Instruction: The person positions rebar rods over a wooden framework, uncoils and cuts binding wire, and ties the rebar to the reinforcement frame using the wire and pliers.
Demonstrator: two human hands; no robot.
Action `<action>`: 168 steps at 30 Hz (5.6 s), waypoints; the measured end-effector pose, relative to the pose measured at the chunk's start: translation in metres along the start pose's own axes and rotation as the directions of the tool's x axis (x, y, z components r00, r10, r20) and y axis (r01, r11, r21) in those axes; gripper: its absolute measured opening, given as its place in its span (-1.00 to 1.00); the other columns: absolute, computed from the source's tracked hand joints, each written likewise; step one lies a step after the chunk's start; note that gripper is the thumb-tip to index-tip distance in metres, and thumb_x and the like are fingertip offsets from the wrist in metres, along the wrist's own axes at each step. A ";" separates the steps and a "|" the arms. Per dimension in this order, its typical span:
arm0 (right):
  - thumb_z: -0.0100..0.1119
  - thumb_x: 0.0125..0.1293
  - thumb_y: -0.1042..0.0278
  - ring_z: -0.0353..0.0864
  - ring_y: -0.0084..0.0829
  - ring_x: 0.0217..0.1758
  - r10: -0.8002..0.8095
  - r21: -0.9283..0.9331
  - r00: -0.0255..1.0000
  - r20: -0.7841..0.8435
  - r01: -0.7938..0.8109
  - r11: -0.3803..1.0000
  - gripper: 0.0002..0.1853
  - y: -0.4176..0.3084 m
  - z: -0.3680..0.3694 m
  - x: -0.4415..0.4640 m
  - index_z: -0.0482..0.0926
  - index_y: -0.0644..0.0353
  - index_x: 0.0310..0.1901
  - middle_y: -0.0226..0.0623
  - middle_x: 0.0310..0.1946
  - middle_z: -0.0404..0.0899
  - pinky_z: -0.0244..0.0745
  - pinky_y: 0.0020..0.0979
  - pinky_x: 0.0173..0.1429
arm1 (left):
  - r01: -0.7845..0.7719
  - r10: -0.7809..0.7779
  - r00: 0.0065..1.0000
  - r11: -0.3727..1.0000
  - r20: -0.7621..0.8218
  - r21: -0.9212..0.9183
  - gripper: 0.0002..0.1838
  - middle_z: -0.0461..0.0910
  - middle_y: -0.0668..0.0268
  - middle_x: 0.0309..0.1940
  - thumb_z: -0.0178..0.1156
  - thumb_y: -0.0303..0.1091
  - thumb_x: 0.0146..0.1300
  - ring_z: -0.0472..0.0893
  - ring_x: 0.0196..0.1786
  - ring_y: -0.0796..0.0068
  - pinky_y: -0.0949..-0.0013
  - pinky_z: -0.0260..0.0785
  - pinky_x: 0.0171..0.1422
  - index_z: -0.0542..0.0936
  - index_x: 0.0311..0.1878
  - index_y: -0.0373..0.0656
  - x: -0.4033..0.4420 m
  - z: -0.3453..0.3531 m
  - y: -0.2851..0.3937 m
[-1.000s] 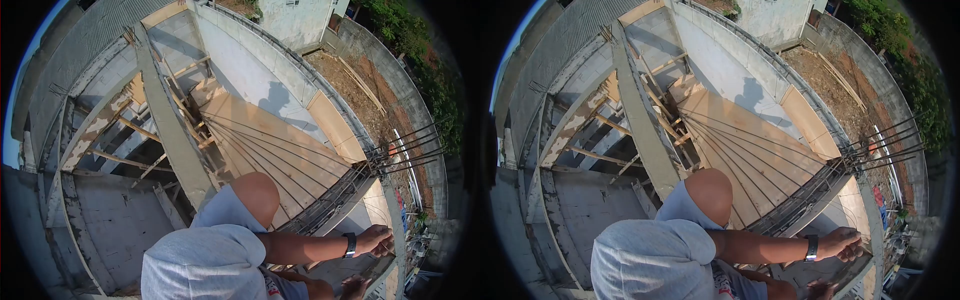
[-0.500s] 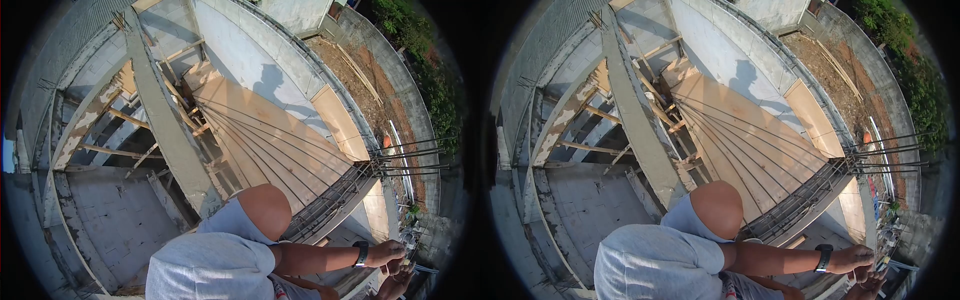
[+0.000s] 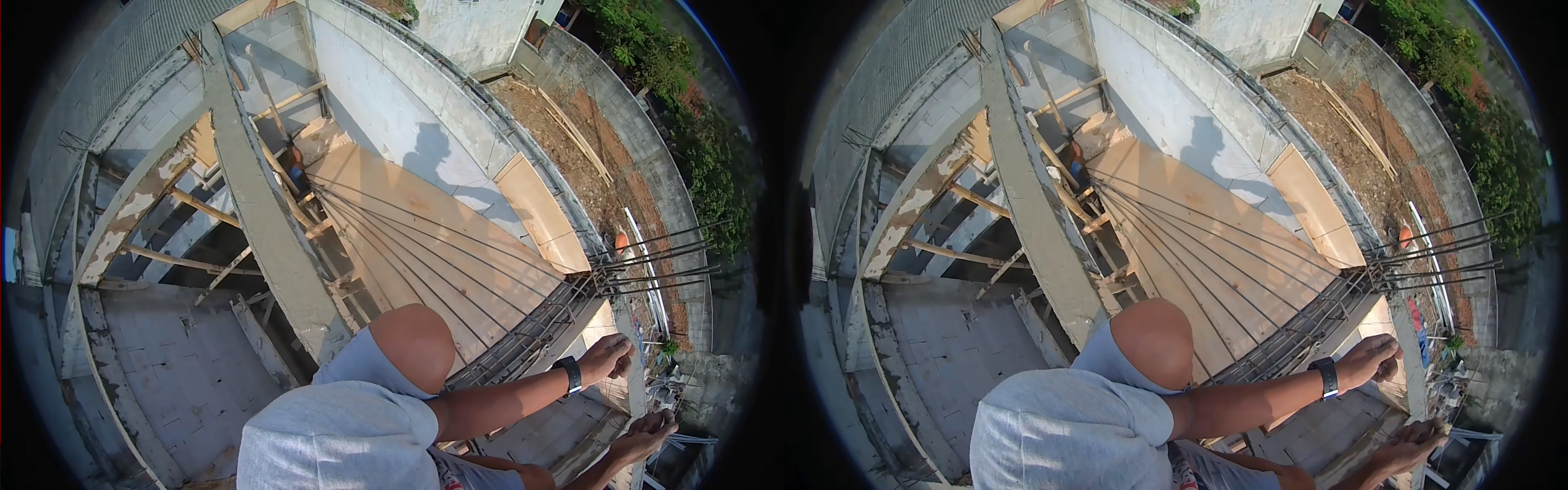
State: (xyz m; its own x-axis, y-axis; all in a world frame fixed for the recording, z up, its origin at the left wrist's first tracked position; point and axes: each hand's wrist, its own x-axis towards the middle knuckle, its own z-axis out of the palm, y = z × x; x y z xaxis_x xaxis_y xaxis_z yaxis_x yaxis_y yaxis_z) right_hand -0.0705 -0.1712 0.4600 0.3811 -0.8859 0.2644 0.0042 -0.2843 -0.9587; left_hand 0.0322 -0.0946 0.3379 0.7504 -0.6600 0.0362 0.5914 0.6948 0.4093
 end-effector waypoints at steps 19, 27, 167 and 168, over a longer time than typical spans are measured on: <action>-0.21 0.58 0.27 0.11 -0.66 -0.51 -0.418 -0.262 0.907 0.047 0.415 0.871 -0.59 0.035 -0.053 0.041 0.46 0.32 0.27 -0.50 -0.43 0.28 0.04 -0.56 -0.47 | -0.031 0.013 0.982 0.995 -0.186 -0.093 -0.49 0.27 0.53 -0.59 -0.22 0.17 0.57 0.30 -0.57 0.64 0.47 0.30 -0.42 0.44 -0.12 -0.11 -0.012 0.008 0.029; -0.09 0.58 0.26 0.16 -0.73 -0.47 -0.338 -0.189 0.930 0.145 0.362 0.913 -0.66 0.032 -0.032 0.036 0.53 0.28 0.18 -0.49 -0.31 0.44 0.04 -0.58 -0.45 | -0.125 0.102 0.955 0.990 -0.279 -0.067 -0.54 0.29 0.57 -0.59 -0.09 0.09 0.56 0.24 -0.63 0.77 0.58 0.14 -0.55 0.52 -0.09 -0.15 -0.006 -0.013 0.058; 0.00 0.53 0.28 0.60 -0.60 -0.40 0.103 -0.256 0.785 0.611 0.073 0.964 -0.79 0.067 0.030 0.017 0.53 0.25 -0.10 -0.34 -0.32 0.65 0.37 -0.57 -0.39 | -0.253 0.206 0.966 0.625 0.157 0.739 -0.81 0.66 0.17 -0.30 0.21 -0.42 0.34 0.62 -0.22 0.37 0.29 0.45 -0.04 0.63 -0.07 -0.32 -0.026 -0.026 0.008; -0.01 0.53 0.29 0.61 -0.58 -0.37 0.111 -0.232 0.808 0.579 0.032 0.972 -0.77 0.066 0.030 0.017 0.51 0.28 -0.02 -0.31 -0.29 0.65 0.40 -0.55 -0.37 | -0.254 0.205 0.966 0.632 0.158 0.732 -0.81 0.66 0.18 -0.30 0.21 -0.41 0.34 0.62 -0.23 0.38 0.30 0.44 -0.04 0.63 -0.08 -0.31 -0.026 -0.027 0.007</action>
State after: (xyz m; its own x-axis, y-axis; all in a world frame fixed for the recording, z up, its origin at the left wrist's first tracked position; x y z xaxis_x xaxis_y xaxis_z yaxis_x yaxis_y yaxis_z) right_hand -0.0361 -0.1940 0.3977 0.8437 -0.5348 0.0462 -0.1978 -0.3898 -0.8994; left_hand 0.0247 -0.0644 0.3157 0.7993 -0.5403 0.2629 -0.0330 0.3973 0.9171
